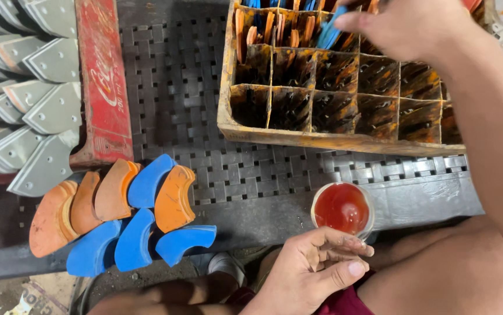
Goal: The person paints the soles of several slipper halves using a toothbrush dipped in a red liquid. They handle blue and orange slipper halves one at a time, apply the coating, and place the finished pieces into a cardboard drying rack.
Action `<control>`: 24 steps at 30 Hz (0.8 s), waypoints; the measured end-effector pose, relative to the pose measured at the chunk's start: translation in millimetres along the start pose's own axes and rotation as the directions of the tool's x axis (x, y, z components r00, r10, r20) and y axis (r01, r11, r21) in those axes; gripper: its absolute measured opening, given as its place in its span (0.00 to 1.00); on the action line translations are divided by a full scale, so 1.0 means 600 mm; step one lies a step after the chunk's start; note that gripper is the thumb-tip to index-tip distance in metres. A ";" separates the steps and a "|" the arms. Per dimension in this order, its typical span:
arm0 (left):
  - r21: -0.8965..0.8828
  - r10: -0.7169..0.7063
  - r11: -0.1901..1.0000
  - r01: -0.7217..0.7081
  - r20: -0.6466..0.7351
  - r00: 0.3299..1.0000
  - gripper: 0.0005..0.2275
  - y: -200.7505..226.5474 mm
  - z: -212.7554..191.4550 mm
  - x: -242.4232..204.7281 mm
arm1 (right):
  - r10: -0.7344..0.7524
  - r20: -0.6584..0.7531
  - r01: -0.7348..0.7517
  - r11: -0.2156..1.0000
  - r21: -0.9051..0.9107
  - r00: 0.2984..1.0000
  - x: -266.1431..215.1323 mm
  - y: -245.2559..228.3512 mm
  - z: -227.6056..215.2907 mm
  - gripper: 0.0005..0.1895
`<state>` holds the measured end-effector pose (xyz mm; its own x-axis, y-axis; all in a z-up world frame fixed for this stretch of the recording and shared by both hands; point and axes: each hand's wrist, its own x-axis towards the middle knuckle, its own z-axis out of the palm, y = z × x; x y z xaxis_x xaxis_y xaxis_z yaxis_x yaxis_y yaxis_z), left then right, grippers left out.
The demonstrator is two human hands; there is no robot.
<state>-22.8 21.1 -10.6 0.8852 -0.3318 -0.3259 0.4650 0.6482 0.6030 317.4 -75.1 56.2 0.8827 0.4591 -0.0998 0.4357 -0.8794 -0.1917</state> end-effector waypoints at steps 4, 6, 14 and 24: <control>0.057 -0.022 0.998 0.022 0.004 1.000 0.13 0.012 -0.005 0.000 | -0.067 -0.026 0.070 0.988 0.138 0.997 0.024 -0.024 0.036 0.17; 0.091 -0.036 0.995 0.037 -0.010 0.999 0.13 0.015 -0.007 0.000 | -0.125 -0.087 0.143 0.962 0.233 0.988 0.028 -0.023 0.059 0.16; 0.090 -0.035 0.995 0.037 -0.026 0.999 0.14 0.019 -0.021 -0.007 | -0.111 -0.238 0.173 0.951 0.257 0.965 0.036 -0.009 0.099 0.12; 0.127 -0.049 0.991 0.051 -0.022 0.999 0.14 0.021 -0.020 -0.015 | -0.272 -0.222 0.330 0.899 0.289 0.936 0.052 0.016 0.098 0.16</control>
<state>-24.9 40.2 -9.0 0.8611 -0.3477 -0.3710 0.5073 0.5379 0.6732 338.7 -61.7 -6.2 0.7471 0.6412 0.1751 0.6316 -0.6027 -0.4877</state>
